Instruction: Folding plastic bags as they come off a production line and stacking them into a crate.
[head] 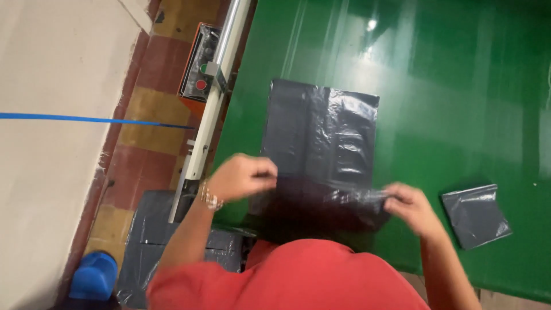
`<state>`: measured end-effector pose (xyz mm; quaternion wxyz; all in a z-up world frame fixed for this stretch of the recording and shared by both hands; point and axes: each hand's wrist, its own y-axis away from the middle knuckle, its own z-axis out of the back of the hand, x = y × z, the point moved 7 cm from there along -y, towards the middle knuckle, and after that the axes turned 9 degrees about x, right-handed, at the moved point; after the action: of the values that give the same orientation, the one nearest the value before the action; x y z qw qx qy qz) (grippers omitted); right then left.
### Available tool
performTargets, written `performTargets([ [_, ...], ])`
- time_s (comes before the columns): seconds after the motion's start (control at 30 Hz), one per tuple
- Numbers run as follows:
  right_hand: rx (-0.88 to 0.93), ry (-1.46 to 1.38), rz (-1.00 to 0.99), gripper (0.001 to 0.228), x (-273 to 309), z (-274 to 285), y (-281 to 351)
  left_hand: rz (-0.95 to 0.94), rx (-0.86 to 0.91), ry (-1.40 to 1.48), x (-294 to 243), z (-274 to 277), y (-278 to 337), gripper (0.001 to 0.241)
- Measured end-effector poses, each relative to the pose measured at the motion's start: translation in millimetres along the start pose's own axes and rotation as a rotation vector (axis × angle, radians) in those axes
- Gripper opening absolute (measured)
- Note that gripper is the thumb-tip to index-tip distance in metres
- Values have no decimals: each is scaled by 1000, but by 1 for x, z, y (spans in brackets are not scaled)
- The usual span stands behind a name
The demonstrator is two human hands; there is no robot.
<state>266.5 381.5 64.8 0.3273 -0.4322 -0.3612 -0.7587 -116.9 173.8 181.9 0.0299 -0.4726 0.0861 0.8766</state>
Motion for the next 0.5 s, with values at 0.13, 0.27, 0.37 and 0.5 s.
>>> performTargets([
  [0.13, -224, -259, -7, 23, -41, 48, -105, -55, -255, -43, 77, 30, -97, 27],
  [0.27, -307, -568, -154, 40, -91, 67, -192, 279, -341, -248, 150, 42, -170, 35],
  [0.37, -285, -355, -264, 53, -61, 63, -204, 378, -322, -303, 176, 36, -191, 34],
  [0.5, -262, 70, -315, 63, -31, 73, -209, 374, -365, -355, 183, 27, -189, 30],
])
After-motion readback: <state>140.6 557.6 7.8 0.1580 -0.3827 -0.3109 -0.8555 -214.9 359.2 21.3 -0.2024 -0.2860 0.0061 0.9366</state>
